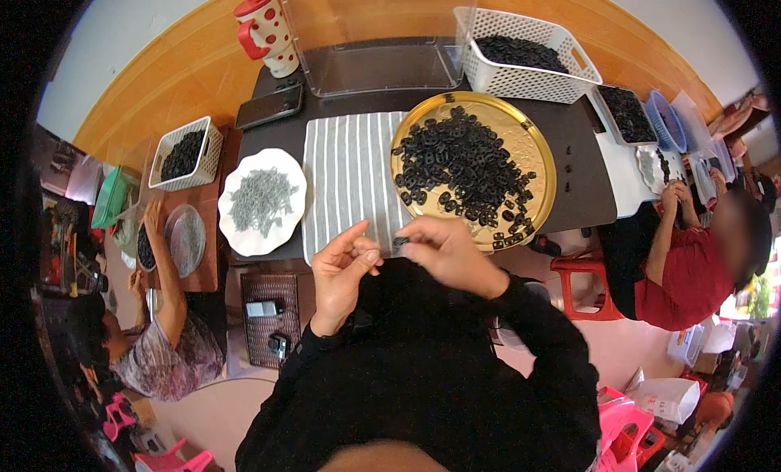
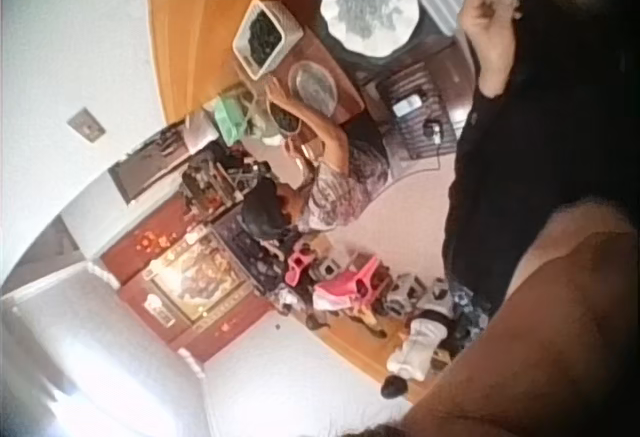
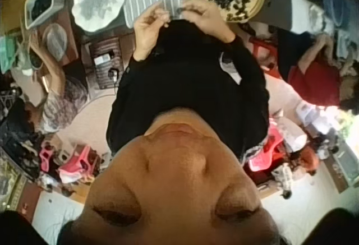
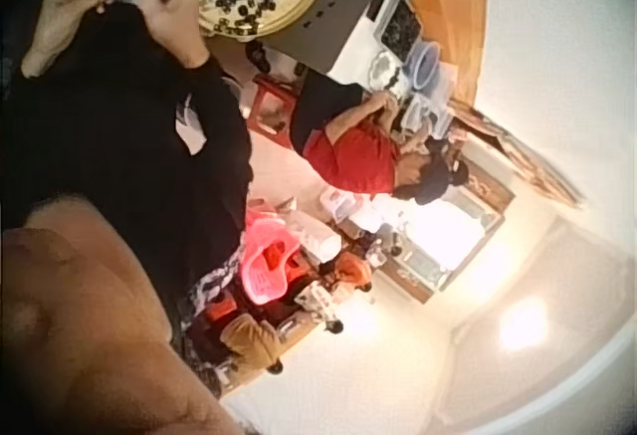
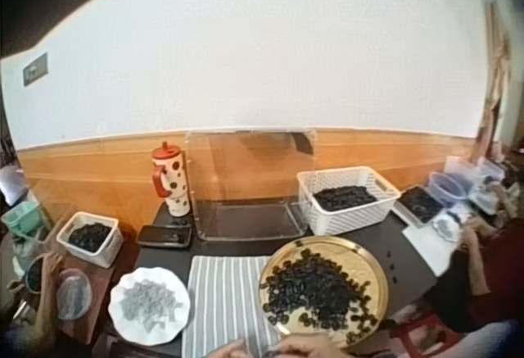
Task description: The person assembles plastic cord locks by joining small black components together by hand, repeatedly taking pieces from a tray and the tabletop. The person then picks up a piece of black fabric and lifts it.
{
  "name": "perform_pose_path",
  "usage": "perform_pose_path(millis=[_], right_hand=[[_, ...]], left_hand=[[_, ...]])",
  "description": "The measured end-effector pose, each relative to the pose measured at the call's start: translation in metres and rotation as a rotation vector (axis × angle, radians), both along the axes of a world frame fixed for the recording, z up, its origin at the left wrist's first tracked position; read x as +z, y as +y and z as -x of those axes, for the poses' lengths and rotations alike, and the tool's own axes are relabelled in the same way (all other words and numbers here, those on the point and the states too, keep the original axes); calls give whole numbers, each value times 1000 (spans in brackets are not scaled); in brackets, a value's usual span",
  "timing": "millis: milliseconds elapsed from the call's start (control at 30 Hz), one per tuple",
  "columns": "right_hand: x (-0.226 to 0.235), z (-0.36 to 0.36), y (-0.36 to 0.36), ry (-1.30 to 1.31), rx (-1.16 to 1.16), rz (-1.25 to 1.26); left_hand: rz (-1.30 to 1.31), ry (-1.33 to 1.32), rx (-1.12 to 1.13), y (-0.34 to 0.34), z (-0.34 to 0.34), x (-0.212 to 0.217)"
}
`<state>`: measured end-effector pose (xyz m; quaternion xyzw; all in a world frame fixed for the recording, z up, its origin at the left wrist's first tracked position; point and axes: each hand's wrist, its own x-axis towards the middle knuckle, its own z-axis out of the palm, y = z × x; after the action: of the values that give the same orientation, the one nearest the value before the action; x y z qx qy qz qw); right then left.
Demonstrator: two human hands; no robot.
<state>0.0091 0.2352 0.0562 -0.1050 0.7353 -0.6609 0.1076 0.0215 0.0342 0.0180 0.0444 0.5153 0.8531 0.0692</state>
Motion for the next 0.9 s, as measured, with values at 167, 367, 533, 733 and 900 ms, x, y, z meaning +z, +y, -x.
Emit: perform_pose_path(millis=[167, 367, 533, 733, 900], right_hand=[[80, 99, 85, 254, -444, -14], [85, 139, 121, 94, -311, -336], [27, 109, 101, 377, -87, -807], [17, 114, 78, 619, -13, -992], [13, 128, 56, 624, 50, -1125]], left_hand=[[60, 50, 12, -4, 3, -8], [75, 9, -27, 1, 4, -7], [103, -35, -27, -1, 2, -12], [133, -50, -44, 1, 4, -14], [153, -51, -104, 4, -1, -12]])
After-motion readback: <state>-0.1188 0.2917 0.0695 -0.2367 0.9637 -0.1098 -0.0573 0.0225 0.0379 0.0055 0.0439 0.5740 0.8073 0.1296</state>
